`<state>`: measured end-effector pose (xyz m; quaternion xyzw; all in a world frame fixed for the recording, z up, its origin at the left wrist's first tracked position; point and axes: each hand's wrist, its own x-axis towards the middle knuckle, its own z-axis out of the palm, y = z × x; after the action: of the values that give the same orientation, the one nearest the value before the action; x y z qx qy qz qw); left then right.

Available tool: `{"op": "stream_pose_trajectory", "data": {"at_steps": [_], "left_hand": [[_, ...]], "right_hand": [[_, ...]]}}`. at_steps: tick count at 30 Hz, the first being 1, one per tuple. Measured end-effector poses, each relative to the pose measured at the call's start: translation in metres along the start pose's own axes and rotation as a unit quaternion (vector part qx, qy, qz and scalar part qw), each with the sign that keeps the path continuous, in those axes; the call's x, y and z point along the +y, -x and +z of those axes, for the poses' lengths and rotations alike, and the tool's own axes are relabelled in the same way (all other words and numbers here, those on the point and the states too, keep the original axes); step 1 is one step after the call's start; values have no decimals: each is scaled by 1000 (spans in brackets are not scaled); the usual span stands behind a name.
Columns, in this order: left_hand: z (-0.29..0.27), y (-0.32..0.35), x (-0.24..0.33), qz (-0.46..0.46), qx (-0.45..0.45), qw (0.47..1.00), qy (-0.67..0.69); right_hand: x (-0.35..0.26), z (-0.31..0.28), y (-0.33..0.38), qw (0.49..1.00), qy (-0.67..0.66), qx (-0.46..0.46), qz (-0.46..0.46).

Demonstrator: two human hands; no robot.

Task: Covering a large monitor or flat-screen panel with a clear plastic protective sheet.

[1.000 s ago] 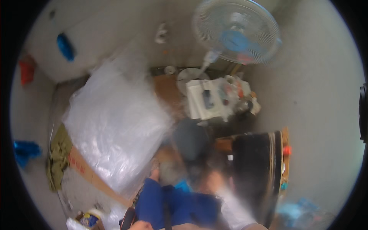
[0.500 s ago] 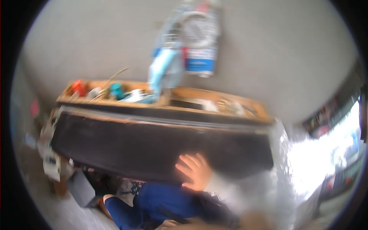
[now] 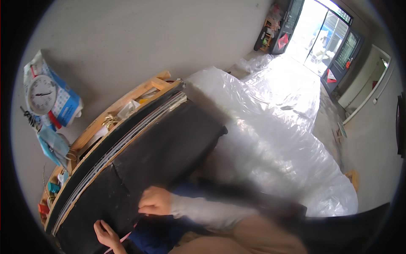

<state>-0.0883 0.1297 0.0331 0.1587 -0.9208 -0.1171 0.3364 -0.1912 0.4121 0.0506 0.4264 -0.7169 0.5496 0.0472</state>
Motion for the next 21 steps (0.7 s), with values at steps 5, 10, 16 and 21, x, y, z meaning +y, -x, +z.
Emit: {"op": "stream_pose_trajectory", "data": {"at_steps": [5,10,16,21], "left_hand": [[-28,-5,3,16,17,997,-68],[-12,-16,23,35,2,995,-91],[-14,-16,26,14,-6,997,-69],[-15,-9,33,-9,-13,997,-79]], "right_hand": [[50,-159,77,848,-120,-123,501],[153,-267,234,596,576,-35,558],[53,-345,316,484,632,86,599],[34,-340,284,550,690,213,421]]}}
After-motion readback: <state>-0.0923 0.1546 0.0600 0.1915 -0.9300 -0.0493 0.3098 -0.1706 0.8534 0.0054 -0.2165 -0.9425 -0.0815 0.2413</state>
